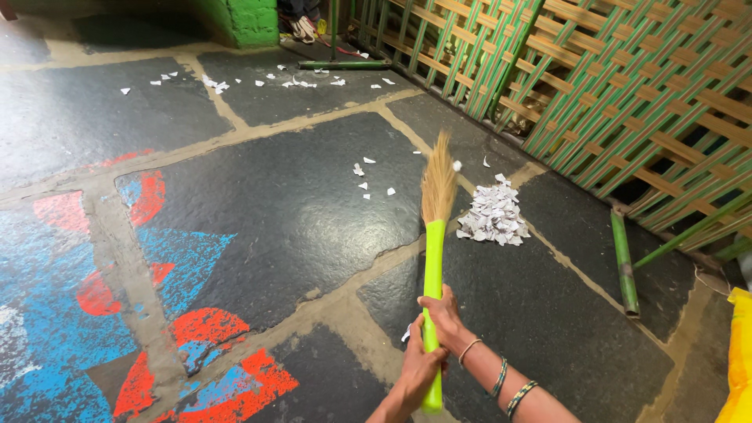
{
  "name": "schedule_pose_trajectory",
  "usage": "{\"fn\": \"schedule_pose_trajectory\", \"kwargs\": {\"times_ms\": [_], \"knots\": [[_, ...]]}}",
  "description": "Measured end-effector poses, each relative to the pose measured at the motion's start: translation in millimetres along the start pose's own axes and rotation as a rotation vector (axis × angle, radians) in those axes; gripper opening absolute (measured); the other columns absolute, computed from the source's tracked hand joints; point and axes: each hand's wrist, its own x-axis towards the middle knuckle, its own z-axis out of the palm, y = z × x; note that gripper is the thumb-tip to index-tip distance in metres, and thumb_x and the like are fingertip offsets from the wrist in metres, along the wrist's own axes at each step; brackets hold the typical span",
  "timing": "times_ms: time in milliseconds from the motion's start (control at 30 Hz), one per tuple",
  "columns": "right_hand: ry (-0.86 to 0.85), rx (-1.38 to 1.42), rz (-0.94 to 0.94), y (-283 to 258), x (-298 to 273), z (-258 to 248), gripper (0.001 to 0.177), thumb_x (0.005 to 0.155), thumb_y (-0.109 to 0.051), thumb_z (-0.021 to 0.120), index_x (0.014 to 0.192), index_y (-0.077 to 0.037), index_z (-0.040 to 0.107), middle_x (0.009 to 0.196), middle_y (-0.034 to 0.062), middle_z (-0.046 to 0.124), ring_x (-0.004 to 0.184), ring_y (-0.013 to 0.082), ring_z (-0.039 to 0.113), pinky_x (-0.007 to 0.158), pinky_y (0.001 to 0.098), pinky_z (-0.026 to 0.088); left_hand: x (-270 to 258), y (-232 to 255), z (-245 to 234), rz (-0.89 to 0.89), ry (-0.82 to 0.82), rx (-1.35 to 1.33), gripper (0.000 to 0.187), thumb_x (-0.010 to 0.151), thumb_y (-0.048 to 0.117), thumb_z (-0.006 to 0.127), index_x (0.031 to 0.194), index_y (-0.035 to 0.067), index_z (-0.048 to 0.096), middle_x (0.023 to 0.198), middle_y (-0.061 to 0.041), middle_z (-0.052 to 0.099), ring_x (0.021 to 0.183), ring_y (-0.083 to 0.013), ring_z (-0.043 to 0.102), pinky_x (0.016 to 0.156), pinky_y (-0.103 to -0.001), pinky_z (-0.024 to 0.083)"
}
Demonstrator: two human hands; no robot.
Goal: The person sweeps scattered pieces of white paper on a dark tiled floor using a broom with a green handle. They gather the paper into a pile and continue sweeping the area to collect the debris.
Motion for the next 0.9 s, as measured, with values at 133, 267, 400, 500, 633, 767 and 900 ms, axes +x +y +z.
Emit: {"fn": "schedule_pose_trajectory", "kwargs": {"times_ms": [133, 267, 400, 500, 633, 767, 900], "knots": [[-0.057, -0.084, -0.086, 10.3, 15.2, 14.5, 0.04, 0.077, -0.005, 0.073, 0.112, -0.002, 0.054, 0.092, 0.0112, 0.058, 0.079, 0.0218, 0.059, 0.067, 0.0399, 0.054, -2.5, 4.6, -7.6, -0.044, 0.06, -0.009, 0.085, 0.085, 0.0, 0.06, 0.156, 0.023, 0.021, 0.09, -0.009, 0.062, 0.061, -0.0174, 0.062, 0.053, -0.031, 0.053], [-0.109, -0.222, -0.155, 2.7, 5.1, 38.8, 0.048, 0.076, -0.008, 0.074, 0.119, -0.005, 0.054, 0.098, 0.0114, 0.062, 0.087, 0.0239, 0.063, 0.073, 0.0413, 0.055, -9.6, 6.8, -14.2, -0.051, 0.179, -0.033, 0.084, 0.084, -0.001, 0.059, 0.154, 0.025, 0.022, 0.09, -0.009, 0.063, 0.06, -0.0187, 0.063, 0.052, -0.032, 0.053], [-0.206, -0.436, -0.145, -9.7, -16.4, 62.2, 0.062, 0.075, -0.016, 0.074, 0.132, -0.007, 0.052, 0.109, 0.0163, 0.066, 0.098, 0.0295, 0.067, 0.084, 0.0422, 0.056, -18.7, -4.9, -13.6, 0.015, 0.317, -0.106, 0.084, 0.084, 0.0, 0.059, 0.154, 0.027, 0.019, 0.09, -0.013, 0.064, 0.059, -0.0199, 0.062, 0.05, -0.034, 0.05], [-0.306, -0.476, -0.331, -5.4, -25.2, 69.3, 0.08, 0.077, -0.021, 0.074, 0.147, -0.003, 0.039, 0.129, 0.0204, 0.059, 0.117, 0.0319, 0.06, 0.099, 0.0405, 0.05, -18.6, -20.2, -13.0, 0.004, 0.47, -0.009, 0.086, 0.084, 0.002, 0.062, 0.154, 0.027, 0.02, 0.089, -0.018, 0.068, 0.057, -0.022, 0.065, 0.05, -0.035, 0.052], [-0.408, -0.48, -0.437, -8.8, -44.9, 70.1, 0.09, 0.081, -0.026, 0.075, 0.155, -0.001, 0.03, 0.148, 0.0225, 0.048, 0.136, 0.0316, 0.048, 0.111, 0.0382, 0.04, -22.2, -37.0, -10.8, 0.163, 0.56, -0.038, 0.092, 0.078, -0.001, 0.058, 0.155, 0.027, 0.017, 0.095, -0.018, 0.07, 0.056, -0.0239, 0.067, 0.05, -0.037, 0.055], [-0.399, -0.43, -0.359, -39.4, -67.4, 61.2, 0.083, 0.076, -0.026, 0.075, 0.149, -0.006, 0.042, 0.136, 0.0177, 0.059, 0.124, 0.0285, 0.059, 0.104, 0.0379, 0.048, -24.2, -31.4, 4.9, 0.122, 0.583, -0.074, 0.097, 0.076, -0.002, 0.055, 0.158, 0.031, 0.013, 0.101, -0.016, 0.068, 0.056, -0.0263, 0.068, 0.05, -0.039, 0.057], [-0.301, -0.393, -0.304, -61.1, -68.2, 51.2, 0.065, 0.073, -0.021, 0.077, 0.134, -0.005, 0.058, 0.109, 0.0149, 0.068, 0.098, 0.0266, 0.066, 0.086, 0.0395, 0.056, -28.2, -14.3, 13.1, 0.038, 0.495, -0.013, 0.091, 0.081, 0.0, 0.054, 0.155, 0.031, 0.012, 0.1, -0.015, 0.068, 0.058, -0.0228, 0.067, 0.052, -0.037, 0.057]]}}
